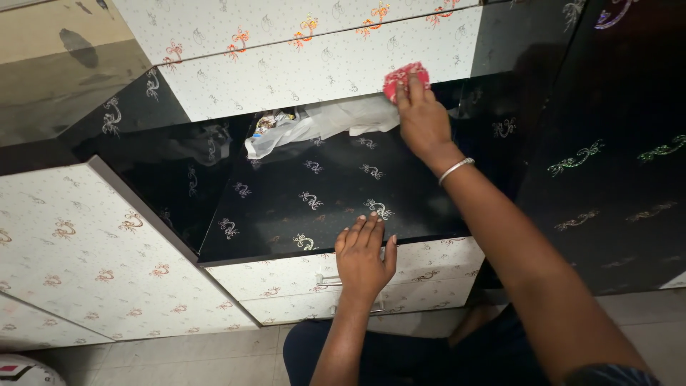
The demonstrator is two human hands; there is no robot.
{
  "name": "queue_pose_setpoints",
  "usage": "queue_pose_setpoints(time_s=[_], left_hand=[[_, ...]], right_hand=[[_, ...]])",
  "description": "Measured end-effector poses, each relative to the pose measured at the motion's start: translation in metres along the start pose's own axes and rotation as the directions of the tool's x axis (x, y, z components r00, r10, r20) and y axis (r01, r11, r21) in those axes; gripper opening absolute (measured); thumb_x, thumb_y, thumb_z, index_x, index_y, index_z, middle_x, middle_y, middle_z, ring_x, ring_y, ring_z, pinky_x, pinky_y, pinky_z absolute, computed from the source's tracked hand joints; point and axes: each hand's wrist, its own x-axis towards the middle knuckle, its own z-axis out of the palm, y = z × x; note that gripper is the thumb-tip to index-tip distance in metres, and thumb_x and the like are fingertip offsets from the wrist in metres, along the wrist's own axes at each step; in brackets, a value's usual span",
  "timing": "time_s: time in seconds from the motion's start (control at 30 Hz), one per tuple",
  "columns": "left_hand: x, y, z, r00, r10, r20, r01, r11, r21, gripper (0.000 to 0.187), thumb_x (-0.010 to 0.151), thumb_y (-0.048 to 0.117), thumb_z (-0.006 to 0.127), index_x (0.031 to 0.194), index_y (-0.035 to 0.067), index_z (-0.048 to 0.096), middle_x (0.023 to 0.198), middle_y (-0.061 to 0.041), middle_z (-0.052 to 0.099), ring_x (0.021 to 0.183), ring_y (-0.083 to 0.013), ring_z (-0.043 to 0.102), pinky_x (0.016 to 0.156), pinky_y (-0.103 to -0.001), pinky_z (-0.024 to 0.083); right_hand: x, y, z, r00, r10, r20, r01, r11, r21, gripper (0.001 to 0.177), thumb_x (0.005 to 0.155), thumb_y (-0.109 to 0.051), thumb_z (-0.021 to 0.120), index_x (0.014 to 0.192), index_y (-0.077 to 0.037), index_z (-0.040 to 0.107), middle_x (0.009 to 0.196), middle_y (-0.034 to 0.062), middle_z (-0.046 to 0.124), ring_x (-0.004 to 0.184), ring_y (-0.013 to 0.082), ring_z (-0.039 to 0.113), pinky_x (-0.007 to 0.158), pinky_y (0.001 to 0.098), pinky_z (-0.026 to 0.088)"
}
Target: The person sits on the floor and wipes the surface of a black cabinet with a red patterned cloth. They clean the top surface and the front face of the cabinet drawers using circular and back-and-forth motions.
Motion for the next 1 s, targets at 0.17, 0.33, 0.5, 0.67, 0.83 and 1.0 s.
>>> queue_pose_setpoints(time_s=[0.17, 0.33, 0.5, 0.67, 0.83, 1.0], left_hand=[[-0.001, -0.001, 0.002, 1.0, 0.017, -0.016, -0.017, 1.0, 0.005, 0.035, 0.096, 0.032, 0.064, 0.115, 0.004, 0.075, 0.126, -0.01, 0.073, 0.125, -0.0275, 0.063, 0.108, -0.048, 0.039], [-0.002, -0.003, 0.004, 1.0, 0.007, -0.002, -0.007, 1.0, 0.001, 0.036, 0.096, 0.032, 0.064, 0.115, 0.004, 0.075, 0.126, -0.011, 0.073, 0.125, -0.0271, 0.062, 0.108, -0.048, 0.039], [-0.003, -0.003, 0.005, 1.0, 0.009, -0.017, -0.009, 1.0, 0.002, 0.035, 0.096, 0.032, 0.064, 0.115, 0.004, 0.075, 0.126, -0.01, 0.073, 0.125, -0.027, 0.062, 0.108, -0.047, 0.039], [-0.001, -0.003, 0.006, 1.0, 0.012, -0.025, -0.012, 1.0, 0.016, 0.035, 0.096, 0.032, 0.065, 0.114, 0.004, 0.075, 0.126, -0.01, 0.073, 0.125, -0.0269, 0.063, 0.108, -0.047, 0.039], [-0.001, -0.002, 0.004, 1.0, 0.006, -0.009, -0.006, 1.0, 0.008, 0.035, 0.095, 0.032, 0.065, 0.114, 0.005, 0.075, 0.126, -0.01, 0.073, 0.125, -0.0271, 0.063, 0.108, -0.047, 0.039], [-0.002, -0.003, 0.005, 1.0, 0.012, -0.008, -0.012, 1.0, 0.007, 0.035, 0.095, 0.032, 0.065, 0.115, 0.005, 0.075, 0.126, -0.01, 0.073, 0.125, -0.027, 0.062, 0.108, -0.048, 0.039]], right_hand=[[0.011, 0.022, 0.003, 0.992, 0.118, -0.046, -0.12, 0.992, -0.033, 0.055, 0.087, -0.009, 0.07, 0.14, 0.002, 0.059, 0.145, 0.0182, 0.052, 0.103, 0.0329, 0.069, 0.075, 0.0405, 0.061], [0.028, 0.052, 0.008, 0.893, 0.449, -0.002, -0.446, 0.888, 0.111, 0.061, 0.096, -0.017, 0.074, 0.148, 0.004, 0.051, 0.146, 0.0234, 0.044, 0.107, 0.0396, 0.067, 0.083, 0.0449, 0.06], [0.032, 0.051, 0.01, 0.911, 0.404, -0.082, -0.397, 0.913, 0.092, 0.068, 0.09, -0.015, 0.075, 0.15, 0.005, 0.048, 0.149, 0.0255, 0.04, 0.122, 0.0419, 0.059, 0.091, 0.0439, 0.059], [0.032, 0.047, -0.002, 0.979, 0.205, 0.014, -0.206, 0.978, 0.035, 0.06, 0.093, -0.012, 0.072, 0.149, 0.0, 0.052, 0.155, 0.0211, 0.041, 0.123, 0.0386, 0.057, 0.09, 0.0431, 0.06], [0.042, 0.06, -0.002, 0.947, 0.303, -0.104, -0.301, 0.953, 0.039, 0.062, 0.09, -0.014, 0.074, 0.147, 0.001, 0.055, 0.152, 0.0218, 0.042, 0.121, 0.0395, 0.057, 0.085, 0.0441, 0.06], [0.047, 0.068, 0.0, 0.938, 0.313, -0.148, -0.302, 0.949, 0.088, 0.06, 0.091, -0.01, 0.072, 0.147, 0.003, 0.056, 0.152, 0.0234, 0.044, 0.117, 0.0415, 0.056, 0.083, 0.0446, 0.06]])
